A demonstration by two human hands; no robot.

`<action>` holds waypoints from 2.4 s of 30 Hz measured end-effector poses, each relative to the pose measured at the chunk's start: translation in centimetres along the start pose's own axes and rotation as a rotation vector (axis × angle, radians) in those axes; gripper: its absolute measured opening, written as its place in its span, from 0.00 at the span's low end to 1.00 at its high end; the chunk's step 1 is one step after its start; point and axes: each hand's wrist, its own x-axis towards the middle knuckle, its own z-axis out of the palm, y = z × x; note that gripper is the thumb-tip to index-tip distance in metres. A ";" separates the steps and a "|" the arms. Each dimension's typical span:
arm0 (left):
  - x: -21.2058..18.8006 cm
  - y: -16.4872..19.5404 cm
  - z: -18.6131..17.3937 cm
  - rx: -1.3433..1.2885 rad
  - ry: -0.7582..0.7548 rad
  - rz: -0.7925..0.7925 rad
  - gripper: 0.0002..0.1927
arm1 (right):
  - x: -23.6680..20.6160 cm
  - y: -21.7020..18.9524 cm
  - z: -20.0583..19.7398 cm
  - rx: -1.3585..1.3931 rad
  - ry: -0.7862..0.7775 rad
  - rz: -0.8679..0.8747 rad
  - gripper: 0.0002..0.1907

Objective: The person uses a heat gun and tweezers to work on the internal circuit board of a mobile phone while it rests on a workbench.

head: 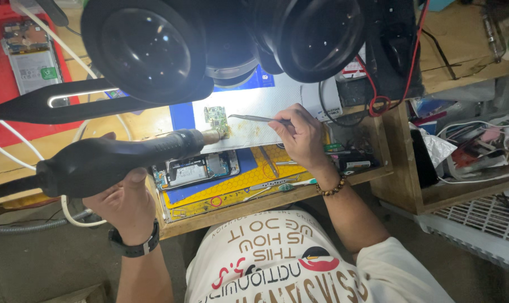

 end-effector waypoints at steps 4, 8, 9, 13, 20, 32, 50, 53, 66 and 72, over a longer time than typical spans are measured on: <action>0.0 -0.1 -0.1 -0.008 -0.016 0.013 0.24 | 0.0 0.0 0.0 0.006 -0.004 0.011 0.07; -0.1 -0.1 -0.2 0.027 -0.011 -0.006 0.26 | 0.0 0.0 0.0 0.000 -0.001 0.007 0.08; -0.1 0.0 -0.2 0.054 -0.005 -0.025 0.27 | 0.1 0.0 0.0 0.006 -0.001 0.008 0.08; -0.3 0.3 0.0 0.059 -0.013 -0.006 0.27 | 0.1 -0.1 -0.1 0.002 0.006 0.005 0.08; -0.2 0.3 0.2 0.019 -0.006 -0.004 0.28 | 0.0 -0.1 0.1 -0.007 0.006 0.001 0.08; 0.3 0.5 0.4 0.042 0.000 0.002 0.26 | 0.1 -0.8 0.5 -0.092 0.025 -0.010 0.08; 0.4 -0.9 -0.4 -0.013 -0.062 0.041 0.14 | -0.2 -0.8 1.5 -0.064 -0.035 0.005 0.07; 0.4 -0.9 -0.4 -0.035 -0.050 -0.030 0.15 | -0.2 -0.8 1.5 -0.049 -0.044 -0.008 0.07; 0.5 -0.6 -0.2 0.001 -0.025 0.008 0.18 | 0.4 -1.6 0.9 -0.098 -0.047 0.007 0.07; 0.2 -0.2 0.5 -0.015 -0.018 -0.015 0.21 | 0.5 -1.5 0.4 -0.059 -0.029 0.013 0.08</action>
